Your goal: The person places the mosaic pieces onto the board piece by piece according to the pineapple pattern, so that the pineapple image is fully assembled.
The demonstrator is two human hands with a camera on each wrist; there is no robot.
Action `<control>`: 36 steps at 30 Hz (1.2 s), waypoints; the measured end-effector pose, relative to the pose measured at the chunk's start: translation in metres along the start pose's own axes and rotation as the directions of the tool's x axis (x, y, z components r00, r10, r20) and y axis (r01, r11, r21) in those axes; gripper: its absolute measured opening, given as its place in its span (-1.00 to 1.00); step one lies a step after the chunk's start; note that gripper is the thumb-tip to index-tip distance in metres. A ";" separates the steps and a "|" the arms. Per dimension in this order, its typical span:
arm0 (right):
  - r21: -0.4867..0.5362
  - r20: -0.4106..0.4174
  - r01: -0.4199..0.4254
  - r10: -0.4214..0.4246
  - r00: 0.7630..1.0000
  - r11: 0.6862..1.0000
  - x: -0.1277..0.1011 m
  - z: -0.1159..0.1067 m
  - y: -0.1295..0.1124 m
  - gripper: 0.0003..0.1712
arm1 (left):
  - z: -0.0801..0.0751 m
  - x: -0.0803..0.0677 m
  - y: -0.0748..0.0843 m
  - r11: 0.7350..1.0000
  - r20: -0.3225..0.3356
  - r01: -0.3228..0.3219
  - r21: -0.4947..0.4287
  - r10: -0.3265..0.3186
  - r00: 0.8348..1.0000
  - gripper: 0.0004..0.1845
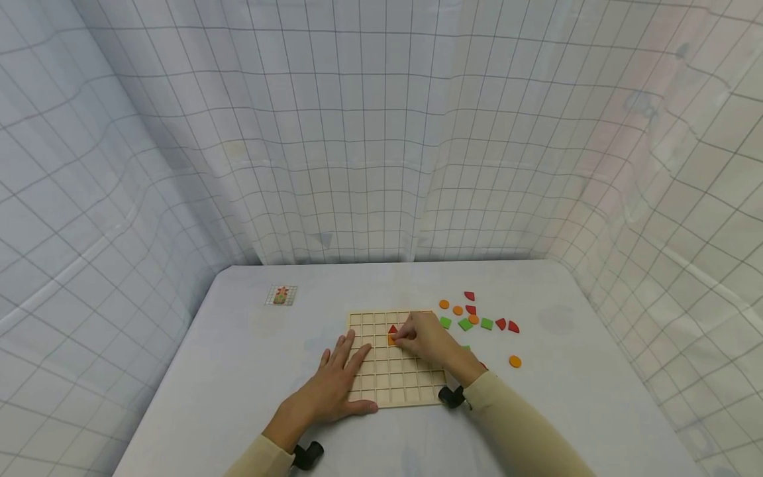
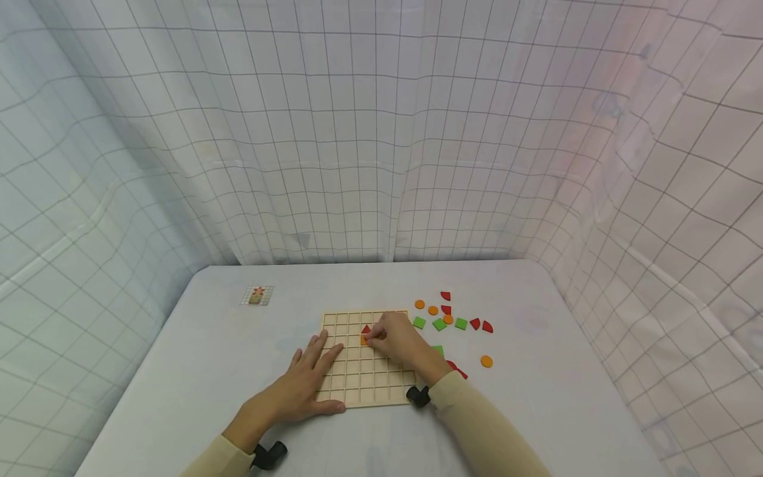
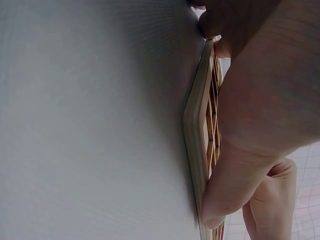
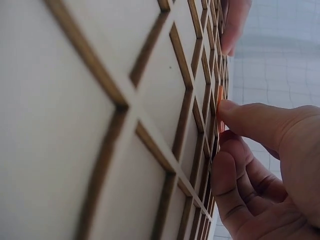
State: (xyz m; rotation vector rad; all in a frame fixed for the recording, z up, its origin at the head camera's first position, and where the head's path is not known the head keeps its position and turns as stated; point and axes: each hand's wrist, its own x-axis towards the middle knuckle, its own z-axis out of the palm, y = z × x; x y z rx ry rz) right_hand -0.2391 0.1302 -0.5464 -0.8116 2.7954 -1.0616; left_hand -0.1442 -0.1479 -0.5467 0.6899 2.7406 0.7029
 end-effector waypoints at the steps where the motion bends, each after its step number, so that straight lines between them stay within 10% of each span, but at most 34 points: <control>1: 0.006 0.000 -0.001 0.001 1.000 1.000 -0.001 0.000 0.000 -0.93 | 0.000 0.000 0.000 1.000 0.001 0.002 0.001 -0.002 1.000 0.34; 36: -0.066 -0.194 -0.182 0.167 0.967 0.981 -0.021 -0.066 0.065 -0.74 | 0.001 0.000 0.002 0.999 -0.013 0.034 -0.032 -0.034 0.999 0.35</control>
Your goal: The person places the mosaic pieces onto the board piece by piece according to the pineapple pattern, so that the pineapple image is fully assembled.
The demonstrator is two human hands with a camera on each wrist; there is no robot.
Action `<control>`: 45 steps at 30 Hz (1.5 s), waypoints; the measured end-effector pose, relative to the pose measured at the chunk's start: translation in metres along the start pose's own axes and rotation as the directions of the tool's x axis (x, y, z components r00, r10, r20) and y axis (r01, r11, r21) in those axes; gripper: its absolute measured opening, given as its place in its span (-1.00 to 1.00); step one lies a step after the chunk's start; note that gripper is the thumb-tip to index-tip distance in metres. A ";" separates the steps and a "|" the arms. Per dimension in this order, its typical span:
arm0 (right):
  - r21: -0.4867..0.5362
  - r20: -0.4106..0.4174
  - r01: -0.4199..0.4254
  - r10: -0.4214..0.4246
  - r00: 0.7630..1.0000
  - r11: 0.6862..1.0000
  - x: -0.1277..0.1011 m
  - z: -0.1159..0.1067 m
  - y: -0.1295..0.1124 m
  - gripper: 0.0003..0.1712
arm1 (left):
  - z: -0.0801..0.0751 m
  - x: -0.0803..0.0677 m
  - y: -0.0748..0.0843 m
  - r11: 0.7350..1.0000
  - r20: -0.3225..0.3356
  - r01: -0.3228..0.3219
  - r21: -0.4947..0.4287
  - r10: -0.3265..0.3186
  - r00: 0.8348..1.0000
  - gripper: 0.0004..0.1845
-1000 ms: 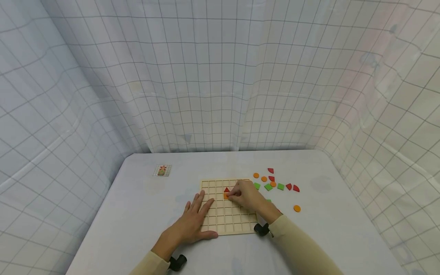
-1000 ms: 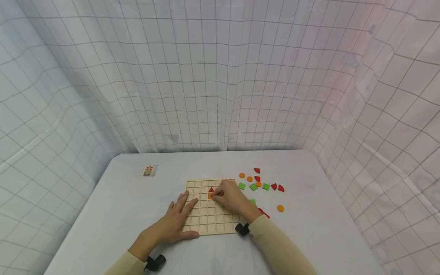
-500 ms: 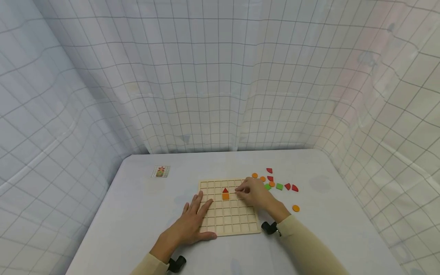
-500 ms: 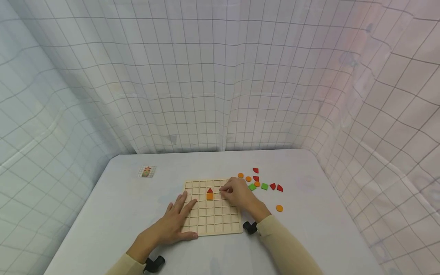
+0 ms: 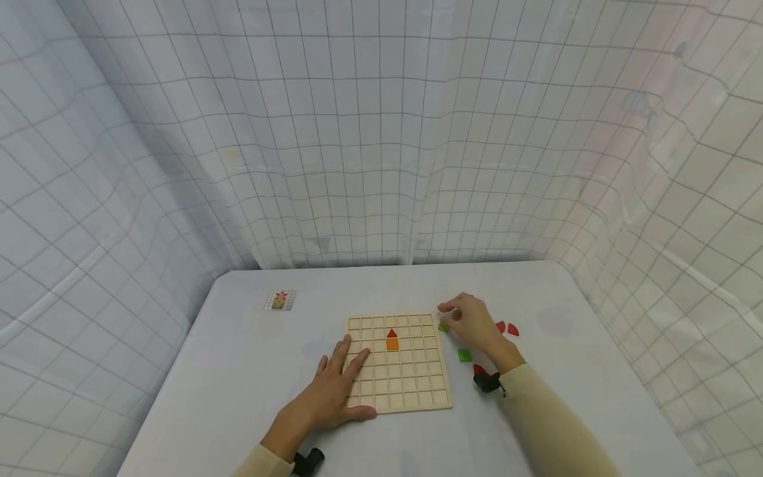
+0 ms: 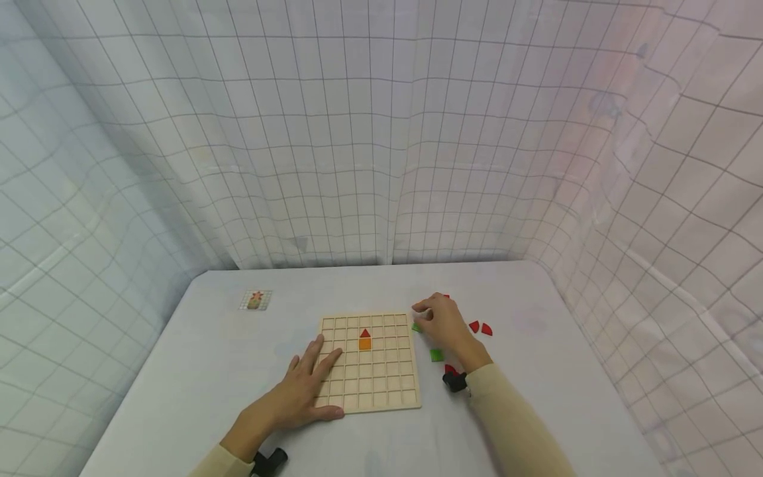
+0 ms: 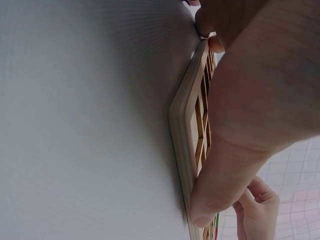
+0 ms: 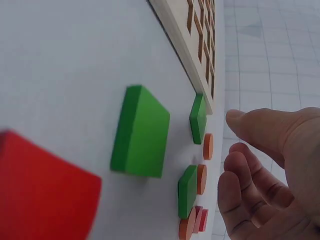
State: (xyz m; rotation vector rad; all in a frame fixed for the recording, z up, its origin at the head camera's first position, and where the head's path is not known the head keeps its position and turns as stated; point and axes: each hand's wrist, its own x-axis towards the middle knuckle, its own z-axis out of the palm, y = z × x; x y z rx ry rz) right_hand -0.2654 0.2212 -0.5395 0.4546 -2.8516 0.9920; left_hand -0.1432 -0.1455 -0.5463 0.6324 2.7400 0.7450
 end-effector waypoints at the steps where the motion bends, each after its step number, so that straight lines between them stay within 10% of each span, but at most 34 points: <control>1: -0.005 -0.005 -0.020 0.020 1.000 1.000 0.002 -0.002 0.004 -0.73 | 0.000 0.000 0.000 1.000 0.002 0.000 -0.002 0.000 1.000 0.35; 19: -0.008 -0.099 -0.297 0.294 0.951 0.955 0.019 -0.021 0.051 -0.58 | -0.003 0.003 -0.001 0.999 -0.003 -0.031 0.013 0.031 1.000 0.36; 45: 0.002 -0.093 -0.261 0.260 0.961 0.965 0.018 -0.018 0.054 -0.71 | -0.002 -0.003 0.001 1.000 -0.001 -0.006 -0.022 0.006 1.000 0.36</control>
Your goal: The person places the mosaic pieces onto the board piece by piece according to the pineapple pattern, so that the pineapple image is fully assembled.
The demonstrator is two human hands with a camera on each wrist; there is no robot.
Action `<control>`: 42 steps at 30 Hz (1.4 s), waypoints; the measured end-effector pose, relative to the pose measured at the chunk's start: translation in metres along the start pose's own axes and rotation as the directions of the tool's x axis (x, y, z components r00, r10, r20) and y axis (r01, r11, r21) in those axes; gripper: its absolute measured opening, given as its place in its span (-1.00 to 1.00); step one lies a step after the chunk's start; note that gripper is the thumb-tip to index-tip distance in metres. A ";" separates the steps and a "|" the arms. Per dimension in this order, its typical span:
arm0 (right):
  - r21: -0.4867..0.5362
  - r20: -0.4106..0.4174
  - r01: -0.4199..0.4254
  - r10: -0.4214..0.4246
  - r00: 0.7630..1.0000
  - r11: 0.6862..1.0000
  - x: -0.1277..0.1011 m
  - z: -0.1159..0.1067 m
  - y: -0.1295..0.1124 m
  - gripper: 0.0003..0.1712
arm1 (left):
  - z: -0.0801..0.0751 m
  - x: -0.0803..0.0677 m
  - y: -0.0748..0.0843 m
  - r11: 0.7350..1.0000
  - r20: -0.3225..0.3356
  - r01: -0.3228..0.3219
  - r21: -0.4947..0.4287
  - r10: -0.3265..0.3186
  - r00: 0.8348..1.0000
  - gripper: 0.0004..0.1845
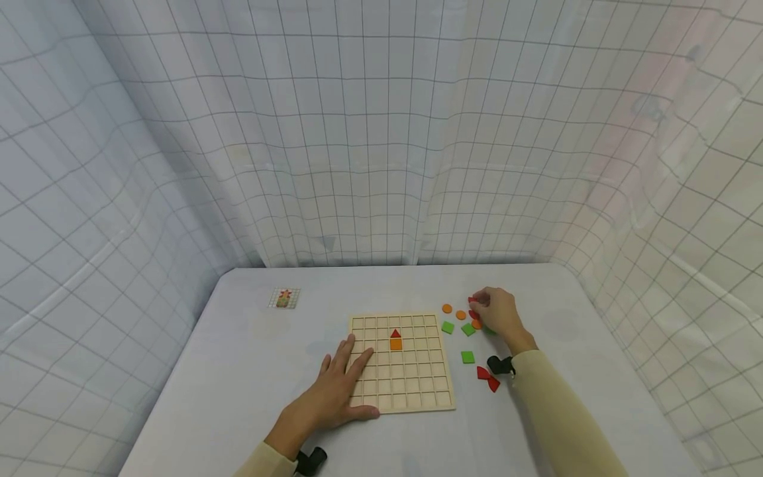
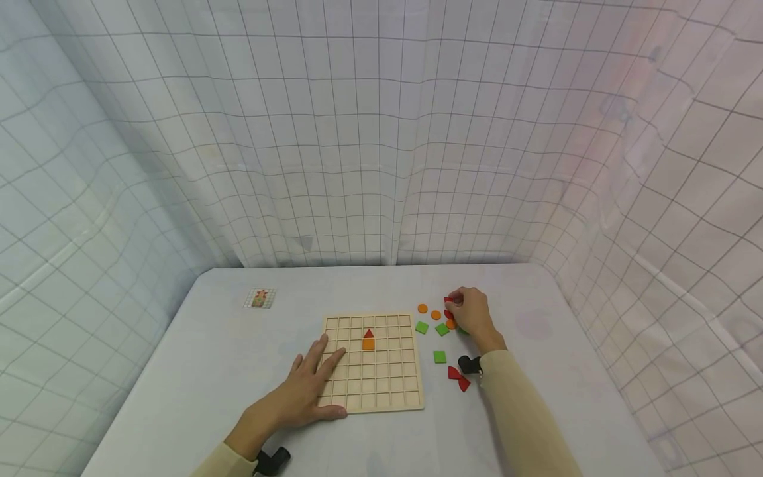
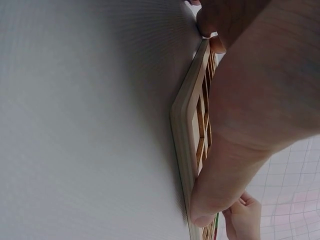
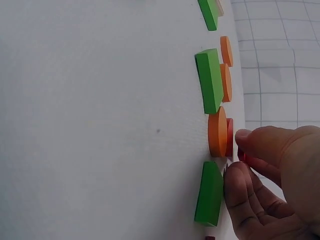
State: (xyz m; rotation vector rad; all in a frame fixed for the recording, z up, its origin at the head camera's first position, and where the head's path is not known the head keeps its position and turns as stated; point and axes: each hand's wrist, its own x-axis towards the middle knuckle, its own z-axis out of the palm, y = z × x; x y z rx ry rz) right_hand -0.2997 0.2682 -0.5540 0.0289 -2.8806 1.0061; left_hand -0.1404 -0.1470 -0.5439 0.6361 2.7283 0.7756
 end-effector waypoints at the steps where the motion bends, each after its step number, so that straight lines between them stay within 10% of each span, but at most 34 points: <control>1: -0.001 0.002 -0.008 0.008 1.000 1.000 -0.001 0.000 0.000 -0.71 | 0.000 0.000 0.000 1.000 0.001 0.001 0.000 -0.001 1.000 0.36; 20: 0.046 -0.017 -0.010 0.011 1.000 0.999 -0.008 -0.004 -0.010 -0.72 | 0.001 0.001 0.000 1.000 -0.001 0.010 -0.002 -0.010 1.000 0.36; 42: 0.100 0.053 0.229 -0.235 0.971 0.968 -0.029 -0.003 -0.047 -0.79 | 0.005 0.005 -0.006 1.000 0.001 0.017 0.016 -0.017 1.000 0.35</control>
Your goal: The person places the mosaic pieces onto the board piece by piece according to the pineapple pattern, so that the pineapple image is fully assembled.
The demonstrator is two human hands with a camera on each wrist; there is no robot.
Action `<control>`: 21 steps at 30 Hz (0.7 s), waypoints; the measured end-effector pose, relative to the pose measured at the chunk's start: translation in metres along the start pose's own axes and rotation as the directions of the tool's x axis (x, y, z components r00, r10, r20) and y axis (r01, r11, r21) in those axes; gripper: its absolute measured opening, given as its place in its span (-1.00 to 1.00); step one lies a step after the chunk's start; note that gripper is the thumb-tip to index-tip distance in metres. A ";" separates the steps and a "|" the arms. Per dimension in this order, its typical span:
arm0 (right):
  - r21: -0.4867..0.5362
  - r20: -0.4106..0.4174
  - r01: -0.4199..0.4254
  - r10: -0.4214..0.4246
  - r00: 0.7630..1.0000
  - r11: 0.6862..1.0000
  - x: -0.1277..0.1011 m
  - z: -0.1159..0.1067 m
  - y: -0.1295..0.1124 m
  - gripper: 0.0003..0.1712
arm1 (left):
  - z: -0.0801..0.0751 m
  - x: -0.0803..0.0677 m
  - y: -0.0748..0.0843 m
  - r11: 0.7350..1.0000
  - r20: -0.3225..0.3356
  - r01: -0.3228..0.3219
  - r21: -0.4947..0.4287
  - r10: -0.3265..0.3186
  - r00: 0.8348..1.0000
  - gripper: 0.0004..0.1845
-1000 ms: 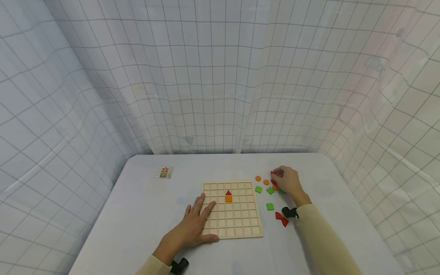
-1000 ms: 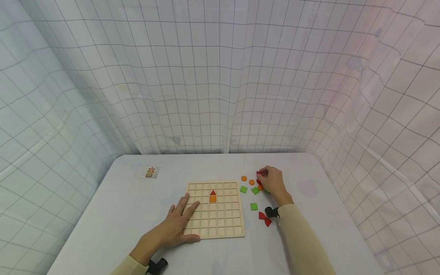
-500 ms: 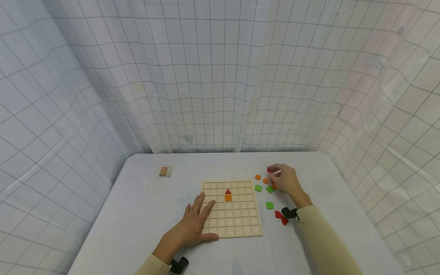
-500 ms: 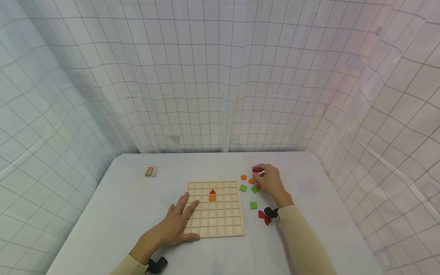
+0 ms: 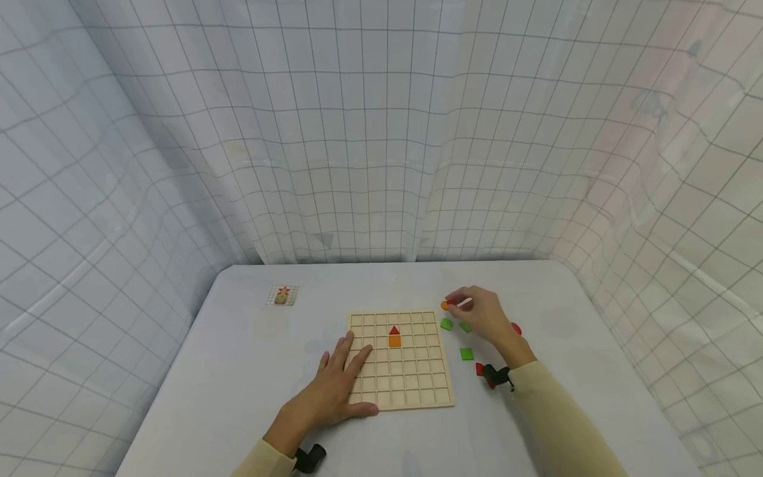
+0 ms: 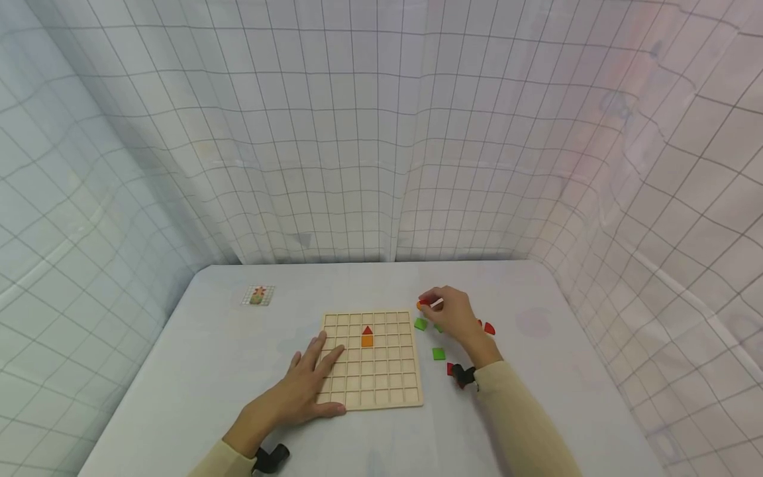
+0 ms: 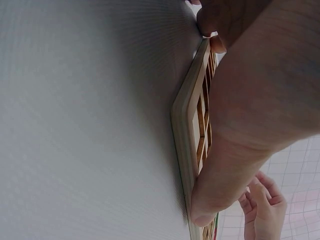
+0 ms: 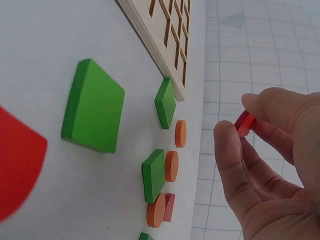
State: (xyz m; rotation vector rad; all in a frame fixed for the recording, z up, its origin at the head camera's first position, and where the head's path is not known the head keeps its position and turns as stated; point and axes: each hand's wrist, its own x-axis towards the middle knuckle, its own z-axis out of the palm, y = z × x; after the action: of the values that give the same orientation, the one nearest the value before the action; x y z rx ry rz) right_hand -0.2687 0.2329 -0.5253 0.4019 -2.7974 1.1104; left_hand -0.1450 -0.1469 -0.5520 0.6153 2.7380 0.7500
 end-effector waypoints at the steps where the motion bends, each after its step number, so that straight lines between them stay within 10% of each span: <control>1: 0.000 0.005 0.001 -0.001 1.000 1.000 -0.001 0.001 -0.002 -0.80 | 0.000 0.000 0.000 1.000 0.005 0.002 0.002 -0.002 1.000 0.34; 21: 0.005 0.138 0.157 -0.156 0.978 0.988 -0.012 0.026 -0.027 -0.71 | -0.006 -0.003 0.005 1.000 0.004 -0.012 -0.018 0.012 1.000 0.35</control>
State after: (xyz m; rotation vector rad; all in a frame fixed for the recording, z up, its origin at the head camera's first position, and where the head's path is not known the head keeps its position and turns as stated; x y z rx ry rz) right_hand -0.2496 0.1981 -0.5288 0.7109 -2.8245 1.0786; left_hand -0.1423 -0.1471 -0.5440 0.6295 2.7232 0.7740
